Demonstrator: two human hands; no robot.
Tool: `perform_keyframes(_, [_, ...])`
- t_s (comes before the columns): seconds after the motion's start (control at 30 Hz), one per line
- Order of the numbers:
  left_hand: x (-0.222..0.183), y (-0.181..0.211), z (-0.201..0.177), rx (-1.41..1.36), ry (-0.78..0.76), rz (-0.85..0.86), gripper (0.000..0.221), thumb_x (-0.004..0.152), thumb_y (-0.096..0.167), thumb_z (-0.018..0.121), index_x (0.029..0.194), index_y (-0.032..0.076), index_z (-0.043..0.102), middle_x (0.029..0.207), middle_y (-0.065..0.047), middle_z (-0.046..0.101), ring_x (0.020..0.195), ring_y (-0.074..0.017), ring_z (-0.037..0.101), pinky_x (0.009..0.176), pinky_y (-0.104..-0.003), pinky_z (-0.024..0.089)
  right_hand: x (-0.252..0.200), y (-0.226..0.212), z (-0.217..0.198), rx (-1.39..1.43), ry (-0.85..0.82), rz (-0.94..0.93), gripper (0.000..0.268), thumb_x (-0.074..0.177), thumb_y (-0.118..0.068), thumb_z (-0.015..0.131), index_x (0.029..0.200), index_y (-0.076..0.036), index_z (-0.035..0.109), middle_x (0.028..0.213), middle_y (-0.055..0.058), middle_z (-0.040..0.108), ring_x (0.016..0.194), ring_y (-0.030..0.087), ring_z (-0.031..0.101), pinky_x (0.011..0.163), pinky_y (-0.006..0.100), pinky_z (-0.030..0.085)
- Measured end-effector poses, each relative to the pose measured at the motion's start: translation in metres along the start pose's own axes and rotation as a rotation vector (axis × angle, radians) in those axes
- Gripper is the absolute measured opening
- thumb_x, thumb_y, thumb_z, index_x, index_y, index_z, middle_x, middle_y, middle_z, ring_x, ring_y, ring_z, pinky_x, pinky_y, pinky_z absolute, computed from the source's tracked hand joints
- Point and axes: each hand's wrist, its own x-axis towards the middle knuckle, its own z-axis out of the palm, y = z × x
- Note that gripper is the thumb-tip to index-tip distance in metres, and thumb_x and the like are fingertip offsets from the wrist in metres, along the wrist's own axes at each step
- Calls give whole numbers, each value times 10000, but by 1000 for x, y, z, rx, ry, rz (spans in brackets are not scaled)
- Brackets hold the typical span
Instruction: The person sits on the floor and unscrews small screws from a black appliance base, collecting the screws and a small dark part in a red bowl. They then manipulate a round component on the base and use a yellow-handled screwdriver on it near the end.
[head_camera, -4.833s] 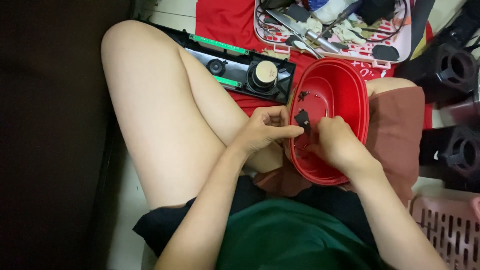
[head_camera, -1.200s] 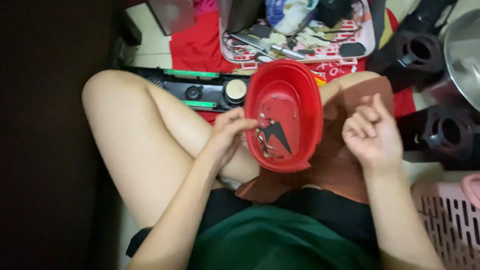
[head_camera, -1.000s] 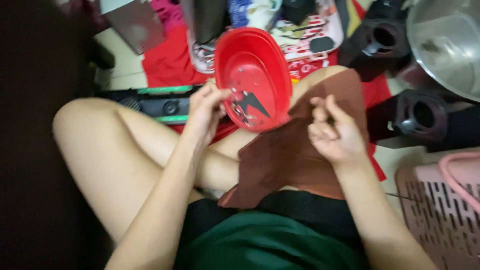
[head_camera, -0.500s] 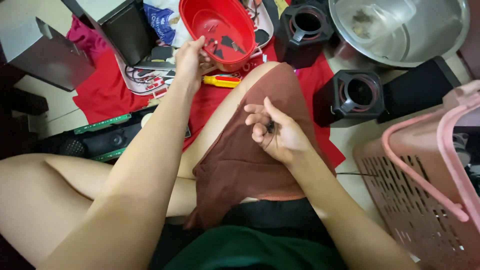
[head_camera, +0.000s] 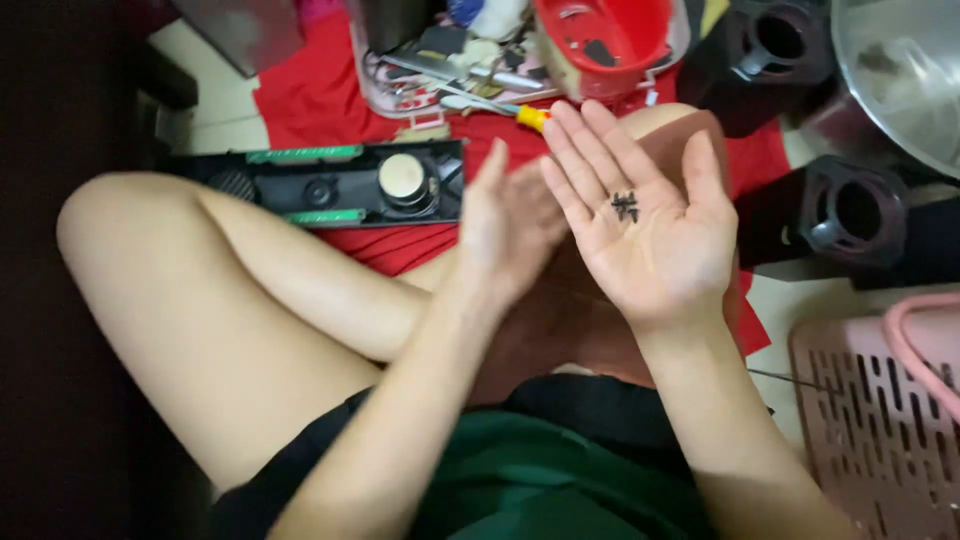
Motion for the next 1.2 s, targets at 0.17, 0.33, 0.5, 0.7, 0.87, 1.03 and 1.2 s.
perform_keyframes(0.17, [2, -18, -25, -357, -679, 125, 540, 1024, 419, 268, 1263, -42, 418, 1239, -163, 495, 1137, -238, 470, 1003, -346, 293, 6, 48, 7, -1123, -239, -159, 664, 898, -472, 238, 1258, 67, 381, 1352, 212, 376, 1334, 287, 311, 1157, 378, 188])
perform_keyframes(0.33, [-17, 2, -29, -462, -744, 160, 549, 1027, 396, 229, 1232, -80, 409, 1228, -213, 496, 1145, -268, 492, 1032, -373, 326, 8, 64, 12, -1223, -300, -202, 623, 923, -444, 227, 1247, 59, 400, 1360, 198, 385, 1345, 280, 326, 1150, 361, 234])
perform_keyframes(0.5, [-47, 22, -11, -587, -336, 89, 685, 956, 485, 86, 1356, -46, 248, 1373, -209, 297, 1298, -271, 271, 1106, -382, 170, 10, 69, 10, -1003, -244, -264, 500, 940, -375, 286, 1153, 23, 500, 1265, 185, 473, 1285, 268, 402, 1175, 370, 266])
perform_keyframes(0.7, [-31, 7, -41, -694, -476, 119, 680, 984, 495, 135, 1359, -58, 263, 1353, -198, 339, 1263, -249, 325, 1090, -342, 209, 12, 87, 7, -973, -39, -329, 462, 911, -312, 273, 1063, 54, 511, 1117, 194, 550, 1127, 256, 523, 1046, 349, 394])
perform_keyframes(0.87, [-50, 26, -45, -697, -529, 138, 732, 960, 559, 100, 1391, -23, 202, 1437, -158, 237, 1329, -250, 235, 1105, -362, 186, 4, 71, -3, -1097, 4, -399, 371, 911, -273, 320, 988, 12, 544, 979, 125, 588, 928, 183, 560, 900, 288, 457])
perform_keyframes(1.03, [-62, 37, -67, -729, -419, 130, 733, 977, 585, 118, 1335, -32, 288, 1430, -164, 267, 1362, -261, 222, 1127, -363, 170, -6, 45, -36, -1306, 182, -366, 162, 917, -121, 438, 965, -2, 537, 928, 93, 571, 839, 151, 576, 740, 213, 472])
perform_keyframes(1.2, [-74, 46, -97, -732, -421, 244, 751, 937, 569, 150, 1382, -33, 205, 1430, -178, 234, 1350, -259, 206, 1109, -346, 178, -18, 50, -52, -2081, 140, -164, 97, 780, 0, 603, 868, 39, 616, 807, 79, 630, 678, 116, 551, 653, 204, 456])
